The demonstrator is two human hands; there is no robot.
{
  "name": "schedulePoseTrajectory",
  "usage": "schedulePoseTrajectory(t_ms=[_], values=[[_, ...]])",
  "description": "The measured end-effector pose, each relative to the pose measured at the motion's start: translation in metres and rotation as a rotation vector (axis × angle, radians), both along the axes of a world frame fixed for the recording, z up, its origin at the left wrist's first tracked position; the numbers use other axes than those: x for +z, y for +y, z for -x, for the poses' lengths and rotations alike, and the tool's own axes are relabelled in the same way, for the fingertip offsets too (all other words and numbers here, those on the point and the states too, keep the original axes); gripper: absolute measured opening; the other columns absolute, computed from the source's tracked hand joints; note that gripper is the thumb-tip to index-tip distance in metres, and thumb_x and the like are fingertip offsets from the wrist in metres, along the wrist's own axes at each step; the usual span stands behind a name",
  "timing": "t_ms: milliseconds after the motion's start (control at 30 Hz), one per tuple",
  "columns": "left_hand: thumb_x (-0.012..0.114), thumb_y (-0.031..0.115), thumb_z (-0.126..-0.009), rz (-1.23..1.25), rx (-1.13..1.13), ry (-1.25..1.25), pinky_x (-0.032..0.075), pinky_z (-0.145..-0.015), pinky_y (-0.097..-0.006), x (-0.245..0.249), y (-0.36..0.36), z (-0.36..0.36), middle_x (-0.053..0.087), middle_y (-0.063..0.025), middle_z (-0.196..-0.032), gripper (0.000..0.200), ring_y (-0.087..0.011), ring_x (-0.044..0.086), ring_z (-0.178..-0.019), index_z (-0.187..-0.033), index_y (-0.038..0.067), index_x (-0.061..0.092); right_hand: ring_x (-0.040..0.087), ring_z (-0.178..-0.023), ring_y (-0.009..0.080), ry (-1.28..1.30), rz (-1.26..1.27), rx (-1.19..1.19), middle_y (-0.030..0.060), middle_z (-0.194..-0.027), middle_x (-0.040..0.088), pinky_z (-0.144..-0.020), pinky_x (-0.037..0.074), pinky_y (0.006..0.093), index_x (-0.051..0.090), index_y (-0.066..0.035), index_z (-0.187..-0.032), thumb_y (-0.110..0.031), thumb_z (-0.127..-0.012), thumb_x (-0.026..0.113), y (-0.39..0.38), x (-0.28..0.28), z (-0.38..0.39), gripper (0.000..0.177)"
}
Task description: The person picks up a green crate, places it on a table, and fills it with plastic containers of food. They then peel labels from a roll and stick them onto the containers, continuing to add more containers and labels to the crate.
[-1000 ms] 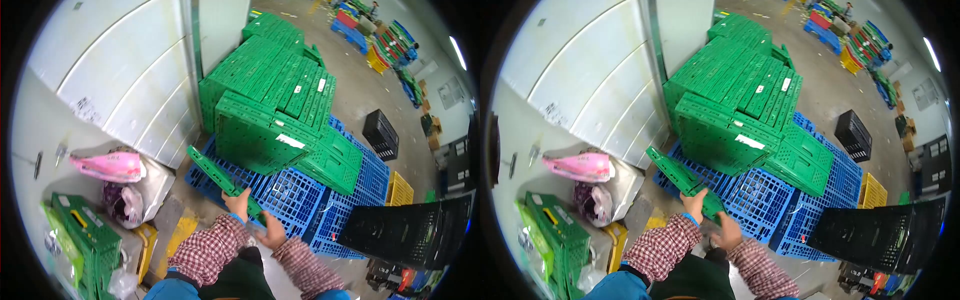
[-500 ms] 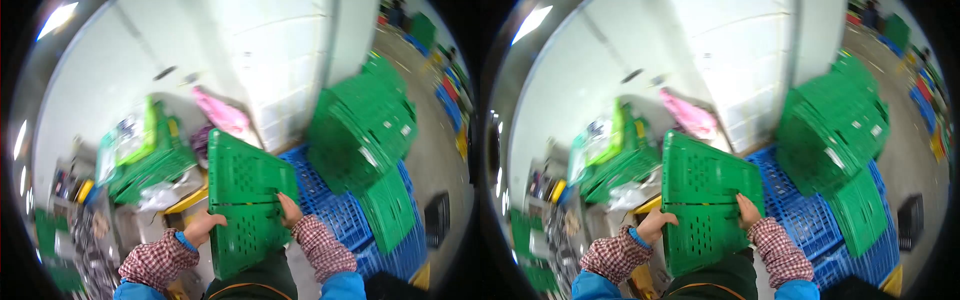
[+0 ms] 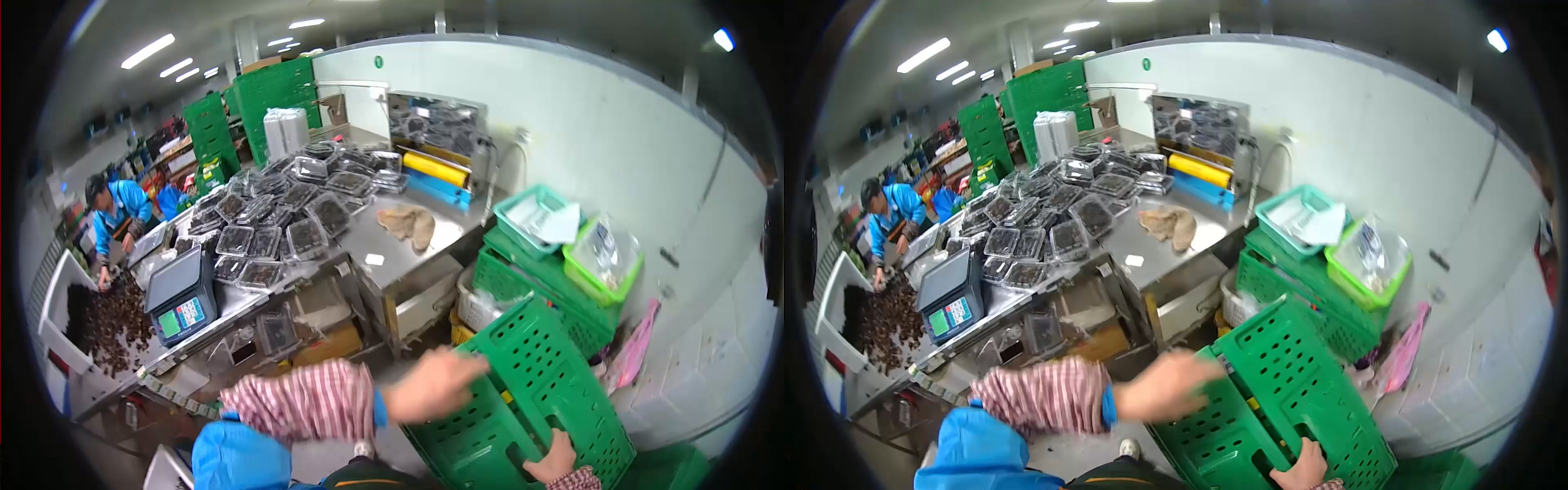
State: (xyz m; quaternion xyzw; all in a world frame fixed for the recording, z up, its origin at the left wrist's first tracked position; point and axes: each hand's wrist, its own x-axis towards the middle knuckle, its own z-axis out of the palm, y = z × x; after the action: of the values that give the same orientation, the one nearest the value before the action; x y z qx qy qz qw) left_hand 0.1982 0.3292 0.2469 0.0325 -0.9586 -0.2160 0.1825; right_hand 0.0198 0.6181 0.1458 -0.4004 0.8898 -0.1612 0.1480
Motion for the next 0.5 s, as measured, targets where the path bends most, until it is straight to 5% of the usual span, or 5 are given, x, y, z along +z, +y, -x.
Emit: schedulePoseTrajectory(t_ms=[33, 167, 333, 433, 500], values=[[0.064, 0.016, -0.068, -0.028, -0.069, 0.016, 0.042, -0.081, -0.045, -0.023, 0.002, -0.018, 0.054, -0.0161, -0.102, 0.054, -0.0337, 0.052, -0.095, -0.119, 0.006, 0.048, 0.05, -0.101, 0.0364, 0.071, -0.006, 0.098, 0.0208, -0.109, 0.047, -0.086, 0.044, 0.0429, 0.037, 0.003, -0.12, -0.034, -0.051, 0.077, -0.034, -0.001, -0.009, 0.089], [0.049, 0.013, -0.079, 0.215, 0.037, 0.074, 0.025, -0.106, -0.0478, -0.081, -0.023, -0.014, 0.045, -0.0157, -0.125, 0.046, -0.0296, 0.038, -0.121, -0.123, -0.001, 0.044, 0.052, -0.097, 0.0325, 0.192, -0.198, 0.168, 0.0173, -0.103, 0.048, -0.078, 0.048, 0.0405, 0.038, 0.002, -0.119, -0.038, -0.05, 0.079, -0.165, 0.037, -0.049, 0.089], [0.052, 0.013, -0.078, 0.119, 0.102, -0.058, 0.034, -0.094, -0.0432, -0.077, -0.117, -0.009, 0.046, -0.0094, -0.111, 0.045, -0.0241, 0.046, -0.102, -0.121, 0.005, 0.045, 0.053, -0.099, 0.0327, 0.221, -0.266, 0.272, 0.0174, -0.111, 0.046, -0.08, 0.048, 0.041, 0.035, 0.003, -0.124, -0.041, -0.051, 0.079, -0.262, 0.068, -0.059, 0.096], [0.053, 0.012, -0.076, 0.243, 0.058, 0.342, 0.038, -0.08, -0.0384, -0.082, -0.169, 0.006, 0.047, -0.0079, -0.102, 0.039, -0.0229, 0.048, -0.093, -0.115, 0.011, 0.046, 0.052, -0.101, 0.0341, 0.184, -0.237, 0.24, 0.0181, -0.113, 0.046, -0.081, 0.047, 0.0416, 0.035, 0.003, -0.124, -0.041, -0.051, 0.079, -0.324, 0.09, -0.043, 0.096], [0.052, 0.011, -0.076, 0.257, 0.075, 0.319, 0.038, -0.08, -0.0385, -0.072, -0.208, 0.025, 0.045, -0.0064, -0.092, 0.033, -0.0226, 0.05, -0.088, -0.108, 0.012, 0.046, 0.053, -0.102, 0.0332, 0.191, -0.161, 0.303, 0.0175, -0.114, 0.046, -0.082, 0.047, 0.0415, 0.035, 0.002, -0.124, -0.039, -0.052, 0.08, -0.366, 0.099, -0.032, 0.095]])
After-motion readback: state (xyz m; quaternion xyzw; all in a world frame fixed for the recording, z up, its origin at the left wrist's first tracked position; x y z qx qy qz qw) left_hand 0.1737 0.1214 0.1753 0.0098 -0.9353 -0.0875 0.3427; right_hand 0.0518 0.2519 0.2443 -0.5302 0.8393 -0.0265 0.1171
